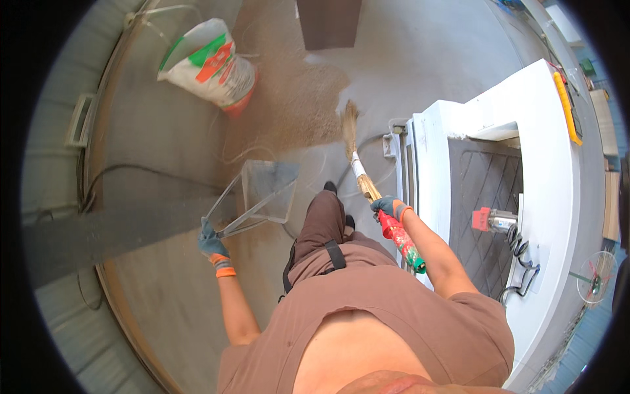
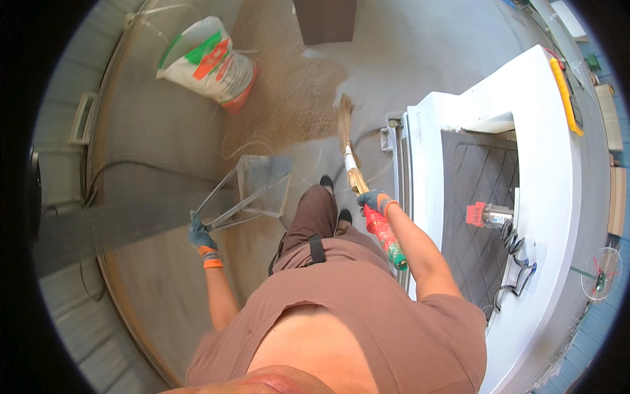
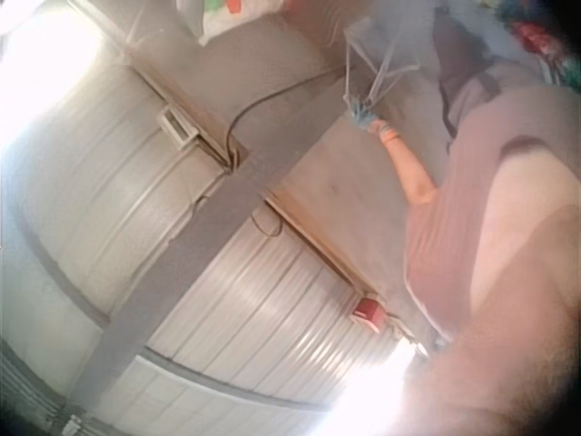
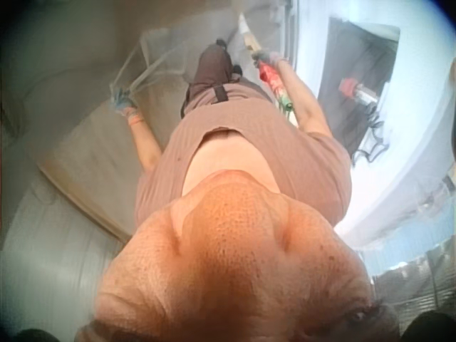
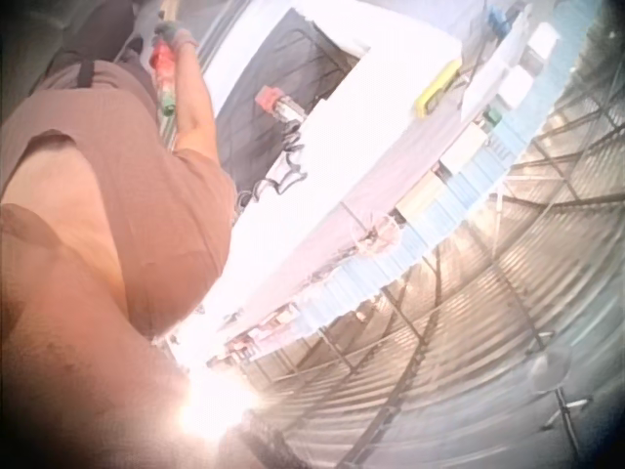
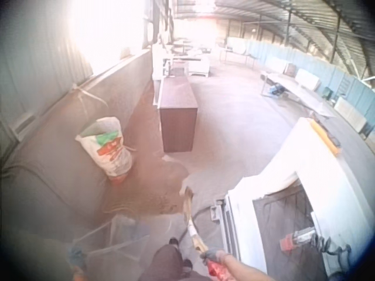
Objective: The person sweeps sawdust and debris on a concrete floor using a broom and dustpan. They move a coiled hose and a cabinet to access areas underneath, then continue sweeping the remaining debris into a pile.
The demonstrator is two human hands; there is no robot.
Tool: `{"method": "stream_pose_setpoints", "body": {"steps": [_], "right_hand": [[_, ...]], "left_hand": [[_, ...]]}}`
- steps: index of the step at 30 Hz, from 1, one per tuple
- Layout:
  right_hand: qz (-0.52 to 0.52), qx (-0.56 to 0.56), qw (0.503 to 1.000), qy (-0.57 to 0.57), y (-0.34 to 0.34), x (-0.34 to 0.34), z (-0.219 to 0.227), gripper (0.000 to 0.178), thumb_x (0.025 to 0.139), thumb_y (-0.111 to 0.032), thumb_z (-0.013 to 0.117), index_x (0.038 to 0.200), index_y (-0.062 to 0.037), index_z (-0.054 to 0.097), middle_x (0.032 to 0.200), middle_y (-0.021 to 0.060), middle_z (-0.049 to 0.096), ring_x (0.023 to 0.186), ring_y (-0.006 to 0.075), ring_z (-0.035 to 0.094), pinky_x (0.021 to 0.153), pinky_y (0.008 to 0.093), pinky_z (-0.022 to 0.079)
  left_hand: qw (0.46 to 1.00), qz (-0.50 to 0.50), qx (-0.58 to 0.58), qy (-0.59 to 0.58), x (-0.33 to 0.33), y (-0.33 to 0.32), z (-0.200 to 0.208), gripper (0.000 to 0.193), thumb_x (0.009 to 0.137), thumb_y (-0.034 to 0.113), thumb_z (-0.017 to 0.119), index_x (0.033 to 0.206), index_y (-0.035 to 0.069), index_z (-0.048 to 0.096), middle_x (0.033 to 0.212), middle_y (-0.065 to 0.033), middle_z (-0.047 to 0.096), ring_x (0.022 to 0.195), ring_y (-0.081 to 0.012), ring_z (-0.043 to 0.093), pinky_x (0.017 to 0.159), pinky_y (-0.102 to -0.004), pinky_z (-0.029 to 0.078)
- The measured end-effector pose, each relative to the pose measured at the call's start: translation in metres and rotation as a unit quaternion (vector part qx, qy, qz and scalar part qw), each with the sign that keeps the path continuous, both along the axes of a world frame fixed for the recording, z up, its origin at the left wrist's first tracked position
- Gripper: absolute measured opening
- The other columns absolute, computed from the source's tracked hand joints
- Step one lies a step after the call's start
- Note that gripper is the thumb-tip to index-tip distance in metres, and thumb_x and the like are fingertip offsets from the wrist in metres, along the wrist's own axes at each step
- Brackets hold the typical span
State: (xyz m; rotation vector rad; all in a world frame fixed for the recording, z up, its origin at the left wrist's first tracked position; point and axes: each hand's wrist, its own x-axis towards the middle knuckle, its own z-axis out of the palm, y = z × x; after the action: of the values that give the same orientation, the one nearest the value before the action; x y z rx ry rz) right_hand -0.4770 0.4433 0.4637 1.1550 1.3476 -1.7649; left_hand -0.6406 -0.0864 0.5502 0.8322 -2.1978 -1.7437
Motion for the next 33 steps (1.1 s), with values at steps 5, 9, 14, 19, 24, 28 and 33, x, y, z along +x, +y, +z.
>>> {"method": "stream_pose_setpoints", "body": {"steps": [5, 9, 14, 19, 24, 28, 33], "right_hand": [[-0.075, -0.051, 0.996, -0.013, 0.056, -0.081, 0.000, 0.012, 0.084, -0.008, 0.069, 0.089, 0.0024, 0.065, 0.071, 0.0143, 0.064, 0.057, 0.0262, 0.065, 0.052, 0.0414, 0.054], [-0.075, 0.011, 0.997, -0.020, 0.098, -0.157, 0.013, 0.012, 0.085, -0.008, 0.069, 0.088, 0.0027, 0.066, 0.071, 0.0145, 0.063, 0.059, 0.0270, 0.065, 0.054, 0.0418, 0.055], [-0.100, 0.036, 0.993, 0.056, 0.168, -0.221, 0.011, 0.016, 0.085, -0.013, 0.071, 0.089, 0.0018, 0.066, 0.071, 0.0164, 0.066, 0.054, 0.0272, 0.065, 0.049, 0.0424, 0.055], [-0.176, 0.011, 0.984, 0.019, 0.211, -0.276, 0.018, 0.020, 0.089, -0.013, 0.068, 0.102, 0.0017, 0.064, 0.072, 0.0168, 0.067, 0.054, 0.0281, 0.065, 0.048, 0.0430, 0.056], [-0.242, -0.028, 0.970, 0.001, 0.274, -0.329, 0.021, 0.010, 0.088, -0.007, 0.066, 0.092, 0.0019, 0.062, 0.067, 0.0143, 0.063, 0.054, 0.0265, 0.063, 0.049, 0.0412, 0.052], [-0.241, -0.069, 0.968, 0.002, 0.353, -0.375, -0.020, 0.012, 0.089, -0.013, 0.065, 0.088, -0.0015, 0.061, 0.066, 0.0146, 0.060, 0.053, 0.0287, 0.060, 0.050, 0.0425, 0.052], [-0.212, -0.094, 0.973, 0.006, 0.468, -0.402, -0.096, 0.017, 0.090, -0.020, 0.066, 0.093, -0.0038, 0.063, 0.069, 0.0170, 0.063, 0.055, 0.0311, 0.063, 0.050, 0.0455, 0.054]], "left_hand": [[0.992, -0.104, 0.065, 0.034, -0.118, 0.079, -0.001, 0.023, 0.095, 0.028, 0.076, 0.088, 0.006, 0.072, 0.087, 0.0046, 0.063, 0.082, -0.0063, 0.056, 0.079, -0.0252, 0.049], [0.979, -0.179, 0.080, 0.056, -0.226, 0.159, -0.017, 0.016, 0.092, 0.018, 0.078, 0.095, 0.004, 0.073, 0.090, 0.0053, 0.063, 0.082, -0.0063, 0.056, 0.078, -0.0254, 0.049], [0.960, -0.246, 0.131, 0.010, -0.316, 0.262, -0.006, 0.011, 0.090, 0.008, 0.078, 0.083, 0.008, 0.071, 0.081, 0.0080, 0.058, 0.072, -0.0025, 0.050, 0.068, -0.0212, 0.046], [0.962, -0.258, 0.087, 0.019, -0.386, 0.314, 0.014, 0.009, 0.092, 0.008, 0.077, 0.085, 0.007, 0.071, 0.079, 0.0083, 0.060, 0.072, -0.0018, 0.050, 0.067, -0.0200, 0.045], [0.972, -0.230, 0.040, 0.018, -0.435, 0.356, 0.014, 0.007, 0.092, 0.009, 0.076, 0.091, 0.003, 0.074, 0.083, 0.0070, 0.064, 0.073, -0.0018, 0.052, 0.068, -0.0198, 0.044], [0.979, -0.200, 0.024, 0.030, -0.465, 0.386, -0.011, 0.009, 0.091, 0.011, 0.078, 0.095, 0.003, 0.075, 0.088, 0.0050, 0.068, 0.078, -0.0037, 0.057, 0.071, -0.0215, 0.047], [0.986, -0.164, 0.022, 0.001, -0.503, 0.462, -0.047, 0.016, 0.090, 0.015, 0.079, 0.100, 0.003, 0.077, 0.094, 0.0032, 0.072, 0.081, -0.0057, 0.060, 0.075, -0.0239, 0.049]]}}
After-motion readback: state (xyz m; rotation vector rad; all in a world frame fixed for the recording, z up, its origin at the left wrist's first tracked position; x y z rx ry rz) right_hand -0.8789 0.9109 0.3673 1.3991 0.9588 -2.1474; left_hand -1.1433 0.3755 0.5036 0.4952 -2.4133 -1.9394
